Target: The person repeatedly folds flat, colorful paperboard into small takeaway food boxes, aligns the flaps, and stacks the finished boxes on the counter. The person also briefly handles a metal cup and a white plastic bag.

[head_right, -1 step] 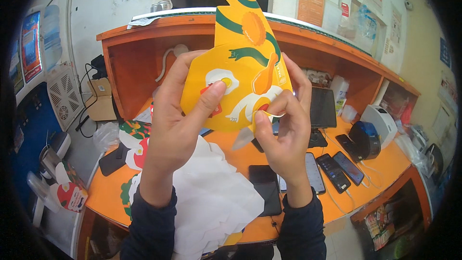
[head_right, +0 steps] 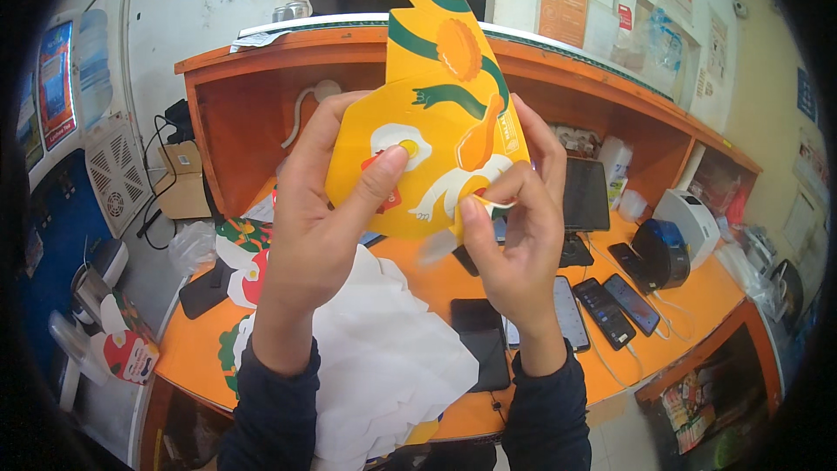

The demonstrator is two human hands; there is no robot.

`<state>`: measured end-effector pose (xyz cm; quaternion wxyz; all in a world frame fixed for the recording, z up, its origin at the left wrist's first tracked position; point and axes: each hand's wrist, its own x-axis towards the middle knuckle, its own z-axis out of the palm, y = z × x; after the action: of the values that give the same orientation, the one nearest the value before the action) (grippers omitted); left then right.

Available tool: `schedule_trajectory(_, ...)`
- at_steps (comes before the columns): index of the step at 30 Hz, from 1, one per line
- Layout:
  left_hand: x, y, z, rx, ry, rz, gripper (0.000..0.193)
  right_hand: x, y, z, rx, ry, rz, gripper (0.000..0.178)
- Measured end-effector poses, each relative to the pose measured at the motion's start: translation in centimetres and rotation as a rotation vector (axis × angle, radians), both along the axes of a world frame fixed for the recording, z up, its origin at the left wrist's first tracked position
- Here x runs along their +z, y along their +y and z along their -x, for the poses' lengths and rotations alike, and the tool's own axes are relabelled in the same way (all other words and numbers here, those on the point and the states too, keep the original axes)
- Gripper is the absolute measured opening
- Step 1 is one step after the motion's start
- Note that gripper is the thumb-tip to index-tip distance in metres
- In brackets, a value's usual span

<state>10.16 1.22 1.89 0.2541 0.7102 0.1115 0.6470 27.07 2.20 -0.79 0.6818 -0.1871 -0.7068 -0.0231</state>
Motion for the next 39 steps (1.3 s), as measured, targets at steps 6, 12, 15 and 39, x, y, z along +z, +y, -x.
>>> schedule_trajectory(6,0.1,-0.7,0.1,-0.162,-0.026,0.149,0.030,0.2,0.1,-0.4,-0.043,0.051,-0.064,0.018)
schedule_trajectory(12,0.6,-1.0,2.0,-0.251,0.151,0.345,0.039,1.1,-1.6,-1.6,-0.198,-0.205,-0.088,0.018)
schedule_trajectory(15,0.4,-0.7,2.3,-0.354,0.104,0.459,0.044,1.2,-2.1,-1.8,-0.141,-0.304,-0.062,0.018)
schedule_trajectory(39,0.2,-0.1,1.4,-0.371,-0.144,0.416,0.037,-0.3,-0.5,1.0,0.264,0.082,0.268,0.051)
